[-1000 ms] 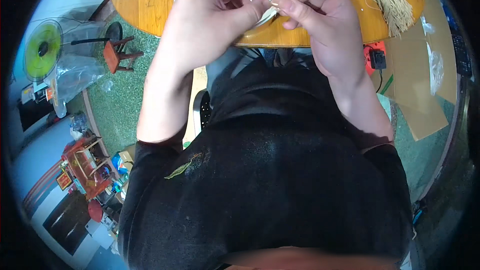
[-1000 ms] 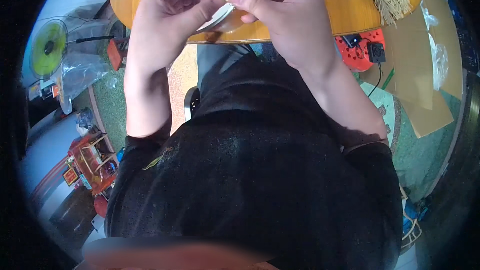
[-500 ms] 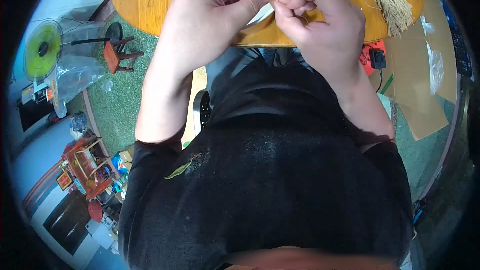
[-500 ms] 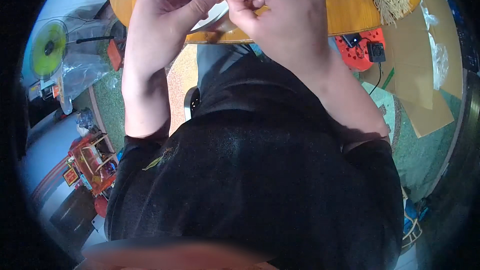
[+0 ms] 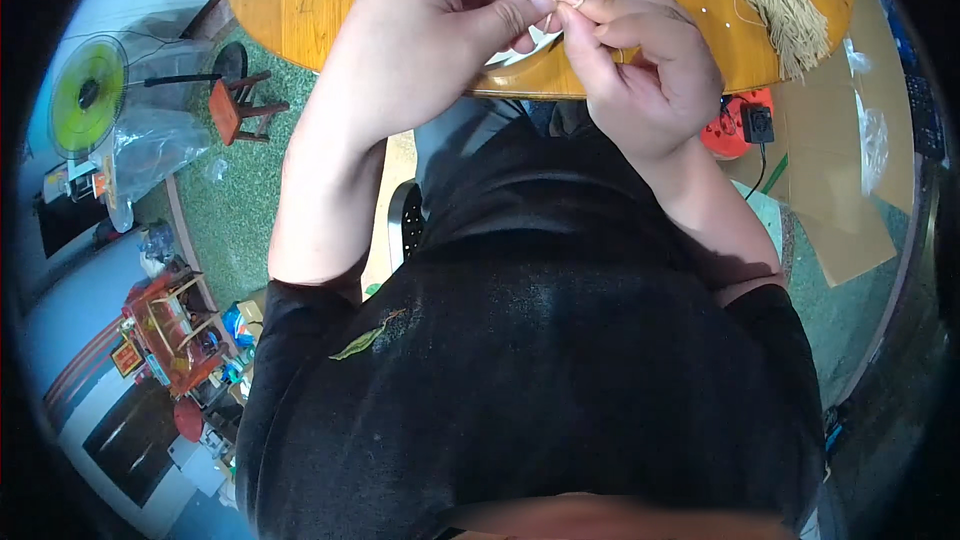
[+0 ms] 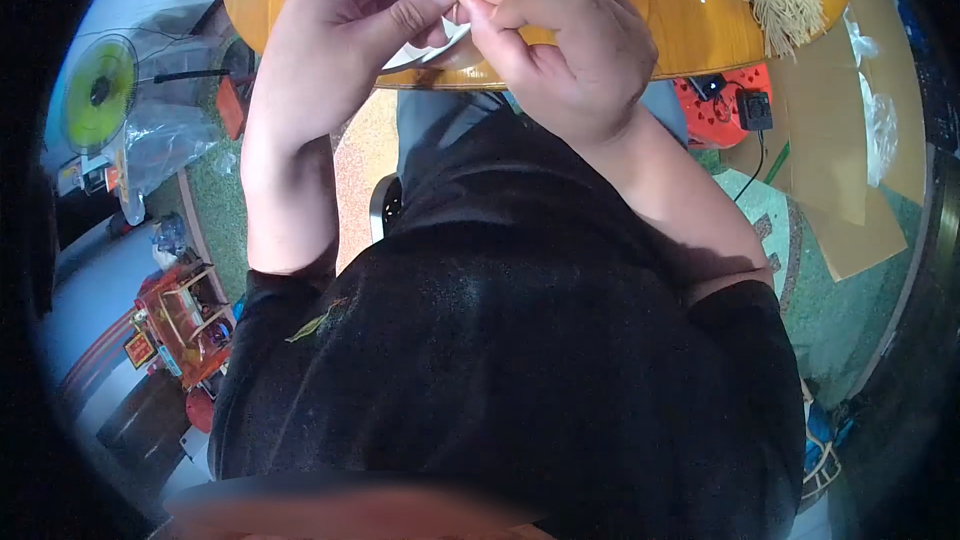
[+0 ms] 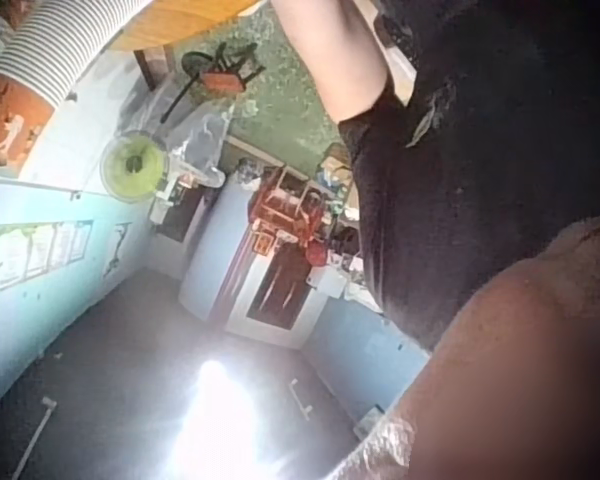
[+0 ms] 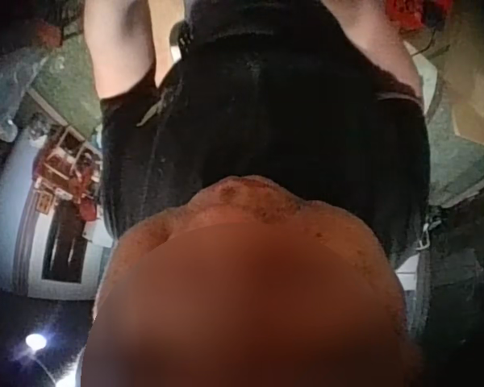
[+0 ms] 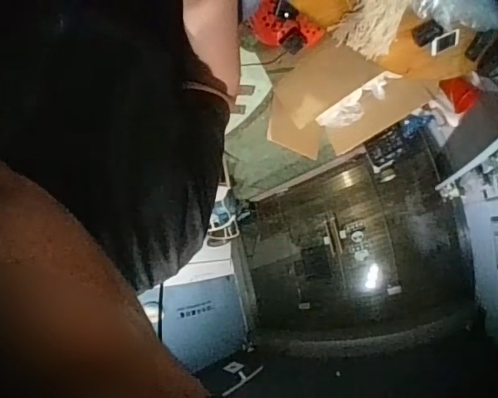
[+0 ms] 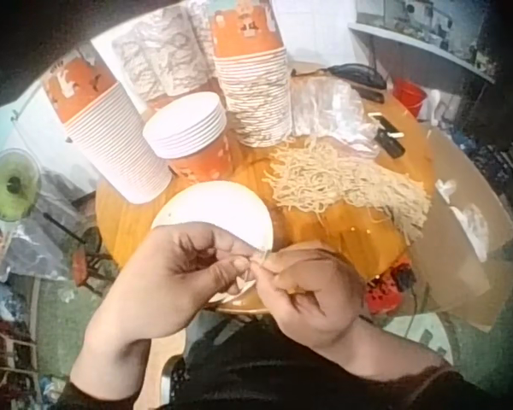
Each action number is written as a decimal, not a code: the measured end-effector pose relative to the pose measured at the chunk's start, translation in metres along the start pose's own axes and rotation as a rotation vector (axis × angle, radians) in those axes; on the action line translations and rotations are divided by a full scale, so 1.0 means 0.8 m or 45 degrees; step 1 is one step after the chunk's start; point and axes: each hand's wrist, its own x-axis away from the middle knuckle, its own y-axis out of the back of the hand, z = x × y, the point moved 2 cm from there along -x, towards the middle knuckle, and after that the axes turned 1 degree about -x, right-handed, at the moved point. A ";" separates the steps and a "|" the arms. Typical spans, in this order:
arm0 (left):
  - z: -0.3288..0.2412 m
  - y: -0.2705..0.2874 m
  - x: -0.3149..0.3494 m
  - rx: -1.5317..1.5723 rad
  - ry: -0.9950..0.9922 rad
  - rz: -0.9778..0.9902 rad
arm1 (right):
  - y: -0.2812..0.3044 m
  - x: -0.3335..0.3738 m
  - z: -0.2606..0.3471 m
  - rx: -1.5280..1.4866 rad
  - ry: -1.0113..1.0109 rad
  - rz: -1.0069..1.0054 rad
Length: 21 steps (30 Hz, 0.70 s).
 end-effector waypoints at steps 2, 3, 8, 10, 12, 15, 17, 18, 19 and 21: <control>0.000 -0.001 -0.002 0.007 -0.012 0.004 | 0.000 0.001 0.000 -0.004 0.000 -0.008; -0.001 -0.002 -0.002 -0.009 0.034 -0.003 | 0.001 0.002 -0.001 -0.010 0.000 -0.015; 0.022 0.004 -0.022 0.138 -1.061 0.402 | 0.002 0.002 0.001 -0.028 -0.006 -0.031; -0.001 -0.004 -0.006 -0.044 0.020 0.014 | 0.003 0.006 0.002 -0.048 -0.028 -0.041; 0.026 0.005 -0.023 0.015 -0.536 0.160 | -0.004 0.009 0.009 -0.299 -0.302 -0.106; -0.002 -0.006 -0.013 -0.020 -0.559 0.109 | 0.004 0.010 0.013 -0.414 -0.461 -0.071; -0.007 -0.006 -0.006 -0.119 -0.026 -0.118 | 0.010 0.009 0.019 -0.463 -0.516 -0.085; -0.009 -0.005 -0.006 -0.204 -0.076 -0.168 | 0.012 0.009 0.022 -0.511 -0.571 -0.098; -0.010 -0.003 -0.006 -0.289 -0.126 -0.215 | 0.016 0.008 0.026 -0.510 -0.571 -0.098; 0.025 0.012 -0.010 -0.331 -0.180 -0.266 | 0.019 0.003 0.033 -0.680 -0.671 -0.109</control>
